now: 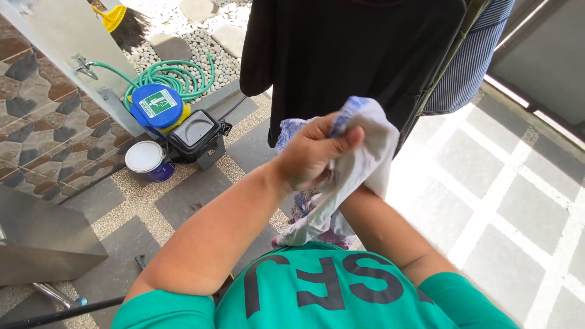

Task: Picking up a shirt from a pile, placing it on a hanger, hanging it on a drying rack, and buttoning it up.

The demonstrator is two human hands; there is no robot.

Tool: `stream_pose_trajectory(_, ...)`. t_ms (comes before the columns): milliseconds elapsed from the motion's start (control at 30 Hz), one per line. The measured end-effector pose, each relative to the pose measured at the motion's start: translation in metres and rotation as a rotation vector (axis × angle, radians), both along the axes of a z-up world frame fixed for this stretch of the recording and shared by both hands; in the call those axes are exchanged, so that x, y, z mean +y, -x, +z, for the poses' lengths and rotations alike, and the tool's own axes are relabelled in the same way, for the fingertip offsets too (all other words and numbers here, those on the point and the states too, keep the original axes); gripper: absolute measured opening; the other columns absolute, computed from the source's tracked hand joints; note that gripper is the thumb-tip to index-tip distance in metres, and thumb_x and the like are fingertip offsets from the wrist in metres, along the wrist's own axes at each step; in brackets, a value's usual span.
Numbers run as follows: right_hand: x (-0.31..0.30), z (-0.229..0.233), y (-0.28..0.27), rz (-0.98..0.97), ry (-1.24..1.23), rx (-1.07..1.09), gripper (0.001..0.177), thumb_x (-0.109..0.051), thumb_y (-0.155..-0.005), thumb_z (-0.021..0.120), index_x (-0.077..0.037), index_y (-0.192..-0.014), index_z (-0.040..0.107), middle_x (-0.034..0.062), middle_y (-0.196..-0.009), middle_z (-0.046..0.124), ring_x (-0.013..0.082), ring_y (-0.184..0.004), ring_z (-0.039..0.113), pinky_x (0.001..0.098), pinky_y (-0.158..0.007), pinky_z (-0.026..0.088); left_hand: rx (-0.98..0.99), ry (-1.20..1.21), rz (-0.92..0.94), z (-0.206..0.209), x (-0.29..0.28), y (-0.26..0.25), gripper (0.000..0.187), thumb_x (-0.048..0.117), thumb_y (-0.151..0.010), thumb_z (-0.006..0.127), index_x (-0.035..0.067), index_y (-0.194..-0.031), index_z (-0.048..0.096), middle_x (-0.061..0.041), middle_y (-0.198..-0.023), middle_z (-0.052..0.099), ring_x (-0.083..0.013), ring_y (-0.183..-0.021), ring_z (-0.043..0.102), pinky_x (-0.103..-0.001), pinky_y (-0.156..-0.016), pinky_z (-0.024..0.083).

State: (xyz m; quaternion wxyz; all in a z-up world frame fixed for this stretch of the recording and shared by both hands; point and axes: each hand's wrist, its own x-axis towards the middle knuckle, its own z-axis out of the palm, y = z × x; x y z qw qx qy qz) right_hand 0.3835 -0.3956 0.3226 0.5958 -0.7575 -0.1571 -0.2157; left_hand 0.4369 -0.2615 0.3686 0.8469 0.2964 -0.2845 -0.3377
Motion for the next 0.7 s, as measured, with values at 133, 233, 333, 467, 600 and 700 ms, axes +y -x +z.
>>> stream_pose_trajectory(133,-0.028,-0.052,-0.016,0.005,-0.076,0.037,0.021,-0.003,-0.099,0.056,0.005,-0.117,0.063,0.0246,-0.101,0.073,0.0433,-0.097,0.074,0.0538,-0.084,0.058,0.201,-0.034,0.070,-0.020,0.017,-0.031,0.028,0.022,-0.104,0.067,0.012,-0.130,0.066,-0.021,-0.113,0.075,-0.0339,-0.101,0.076,-0.049,-0.094,0.061)
stream_pose_trajectory(233,-0.065,-0.120,-0.002,0.005,-0.135,0.060,0.022,-0.004,-0.098,0.057,0.005,-0.118,0.063,0.0257,-0.103,0.072,0.0439,-0.097,0.073,0.0548,-0.084,0.058,0.105,-0.124,0.162,-0.025,0.032,-0.051,0.040,0.028,-0.105,0.064,0.017,-0.143,0.055,-0.015,-0.128,0.071,-0.0281,-0.115,0.071,-0.046,-0.104,0.057)
stream_pose_trajectory(333,-0.069,-0.134,0.017,-0.002,-0.191,0.082,0.024,-0.004,-0.098,0.058,0.006,-0.119,0.062,0.0267,-0.104,0.072,0.0446,-0.098,0.073,0.0558,-0.085,0.057,-0.396,-0.388,0.221,-0.025,0.047,-0.067,0.083,0.033,-0.087,0.089,0.013,-0.152,0.043,-0.013,-0.143,0.061,-0.0250,-0.134,0.054,-0.052,-0.118,0.041)
stream_pose_trajectory(467,-0.070,-0.147,0.034,-0.007,-0.264,0.106,0.027,-0.004,-0.097,0.058,0.007,-0.121,0.062,0.0281,-0.106,0.071,0.0454,-0.099,0.073,0.0572,-0.086,0.057,-0.873,-1.103,0.012,0.028,0.051,-0.046,0.133,0.057,-0.070,0.087,-0.009,-0.157,0.011,-0.036,-0.148,0.047,-0.0485,-0.139,0.048,-0.057,-0.120,0.036)
stream_pose_trajectory(600,-0.039,-0.037,0.032,-0.011,-0.341,0.121,0.029,-0.005,-0.096,0.059,0.008,-0.122,0.061,0.0294,-0.107,0.071,0.0463,-0.100,0.073,0.0585,-0.086,0.057,-0.884,-1.012,0.002,0.011,0.024,-0.048,0.097,0.023,-0.081,0.066,-0.006,-0.156,0.013,-0.034,-0.138,0.056,-0.0497,-0.134,0.051,-0.058,-0.118,0.039)
stream_pose_trajectory(700,-0.032,-0.007,0.040,-0.009,-0.395,0.125,0.031,-0.005,-0.095,0.060,0.009,-0.123,0.061,0.0305,-0.109,0.070,0.0469,-0.101,0.072,0.0595,-0.087,0.057,-0.382,-0.501,0.062,-0.042,0.004,-0.046,0.082,-0.002,-0.077,0.056,0.000,-0.155,0.033,-0.023,-0.134,0.064,-0.0390,-0.137,0.051,-0.052,-0.119,0.037)
